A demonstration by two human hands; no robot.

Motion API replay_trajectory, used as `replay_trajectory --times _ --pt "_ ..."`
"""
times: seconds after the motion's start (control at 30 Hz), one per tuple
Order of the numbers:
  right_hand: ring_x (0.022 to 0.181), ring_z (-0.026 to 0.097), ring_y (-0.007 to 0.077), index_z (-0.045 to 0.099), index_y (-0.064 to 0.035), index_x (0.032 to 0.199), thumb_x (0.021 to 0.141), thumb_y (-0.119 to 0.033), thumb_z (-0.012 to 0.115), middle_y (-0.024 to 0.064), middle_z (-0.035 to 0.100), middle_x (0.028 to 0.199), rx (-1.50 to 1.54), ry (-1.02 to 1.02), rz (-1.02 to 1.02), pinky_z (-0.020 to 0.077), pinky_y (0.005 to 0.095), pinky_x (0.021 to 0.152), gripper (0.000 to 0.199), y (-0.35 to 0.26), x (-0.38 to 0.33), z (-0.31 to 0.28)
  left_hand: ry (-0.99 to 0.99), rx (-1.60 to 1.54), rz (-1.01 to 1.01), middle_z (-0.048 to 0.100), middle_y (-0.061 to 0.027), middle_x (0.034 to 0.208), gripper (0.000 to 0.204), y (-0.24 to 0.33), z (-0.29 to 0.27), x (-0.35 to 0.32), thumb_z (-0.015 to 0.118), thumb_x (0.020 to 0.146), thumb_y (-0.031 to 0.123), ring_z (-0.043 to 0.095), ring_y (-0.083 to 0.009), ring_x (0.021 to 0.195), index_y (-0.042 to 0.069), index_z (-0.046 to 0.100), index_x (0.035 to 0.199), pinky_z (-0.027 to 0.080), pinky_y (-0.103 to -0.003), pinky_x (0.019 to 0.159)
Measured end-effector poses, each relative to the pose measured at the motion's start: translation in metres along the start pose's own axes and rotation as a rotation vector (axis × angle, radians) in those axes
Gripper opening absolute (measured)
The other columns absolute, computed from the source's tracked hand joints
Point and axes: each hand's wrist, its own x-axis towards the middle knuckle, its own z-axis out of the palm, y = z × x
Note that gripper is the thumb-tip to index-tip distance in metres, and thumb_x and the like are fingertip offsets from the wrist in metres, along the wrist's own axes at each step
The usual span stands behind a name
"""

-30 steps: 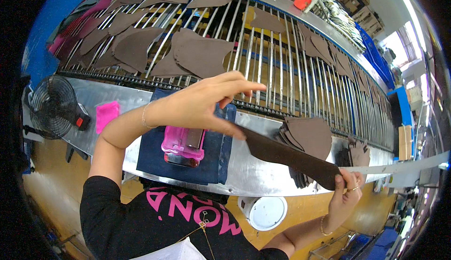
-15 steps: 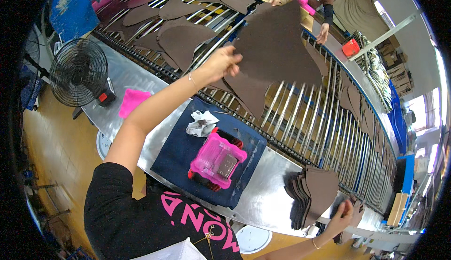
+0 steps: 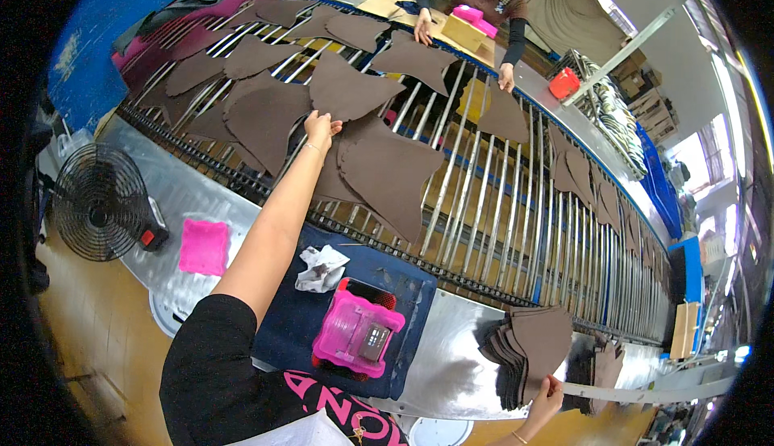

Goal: The person applies dark adhesive to a pink roller tool using a ladle, then rolls the adhesive onto brown fabric pieces. They repeatedly pick up fabric pieces, apply the adhesive, and place them onto a metal rack.

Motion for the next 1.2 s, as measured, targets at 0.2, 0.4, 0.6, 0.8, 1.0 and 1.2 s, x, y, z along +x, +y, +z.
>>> replay_trajectory --times 0.2,0.4,0.6,0.8,1.0,1.2 --pt "0.076 0.059 0.0194 0.065 0.0009 0.095 0.086 -0.016 0.062 0.0108 0.064 0.084 -0.021 0.010 -0.003 0.0468 0.0325 0.071 0.020 -0.017 -0.012 -0.006 -0.009 -0.016 -0.012 0.050 -0.0276 0.115 0.065 -0.004 -0.002 0.018 0.044 0.091 -0.003 0.066 -0.0293 0.066 0.000 0.010 0.146 0.056 -0.033 0.050" --pt "0.081 0.059 0.0251 0.065 0.0002 0.097 0.084 -0.018 0.063 0.0136 0.064 0.087 -0.130 0.008 -0.006 0.0471 0.0358 0.075 0.022 -0.019 -0.017 -0.011 0.020 -0.051 -0.001 0.052 -0.0297 0.104 0.045 -0.002 0.013 0.014 0.047 0.091 -0.003 0.067 -0.0376 0.071 -0.010 0.023 0.129 0.061 -0.038 0.055" --pt "0.105 0.053 0.0343 0.060 0.0001 0.109 0.085 -0.029 0.063 0.0189 0.060 0.106 -0.498 0.081 -0.049 0.0426 0.0416 0.089 0.038 0.018 -0.005 0.006 -0.107 0.202 -0.077 0.059 -0.0177 0.075 0.035 0.013 -0.014 0.005 0.049 0.096 0.020 0.066 -0.0320 0.060 -0.014 0.043 0.094 0.058 -0.036 0.046" --pt "0.099 0.056 0.0389 0.061 0.0061 0.106 0.082 -0.034 0.067 0.0244 0.061 0.101 -0.432 -0.084 0.105 0.0454 0.0438 0.086 0.047 0.054 0.014 0.032 -0.260 0.417 0.071 0.053 -0.0060 0.062 0.030 0.090 -0.036 -0.049 0.058 0.092 0.027 0.053 -0.0159 0.042 -0.001 0.049 0.098 0.039 -0.026 0.034" --pt "0.101 0.056 0.0424 0.060 0.0066 0.107 0.074 -0.034 0.076 0.0261 0.062 0.104 -0.317 -0.068 0.242 0.0453 0.0447 0.089 0.055 0.079 0.035 0.034 -0.410 0.423 0.074 0.054 -0.0033 0.071 0.029 0.159 -0.063 -0.165 0.061 0.091 0.026 0.049 -0.0101 0.043 0.009 0.045 0.107 0.033 -0.021 0.036" --pt "0.097 0.060 0.0415 0.061 0.0088 0.102 0.070 -0.032 0.079 0.0278 0.063 0.101 -0.549 0.113 0.176 0.0463 0.0457 0.085 0.055 0.048 0.032 0.036 -0.472 0.478 0.016 0.053 -0.0015 0.072 0.030 0.169 -0.108 -0.238 0.060 0.092 0.026 0.047 -0.0076 0.043 0.011 0.046 0.113 0.031 -0.019 0.037"
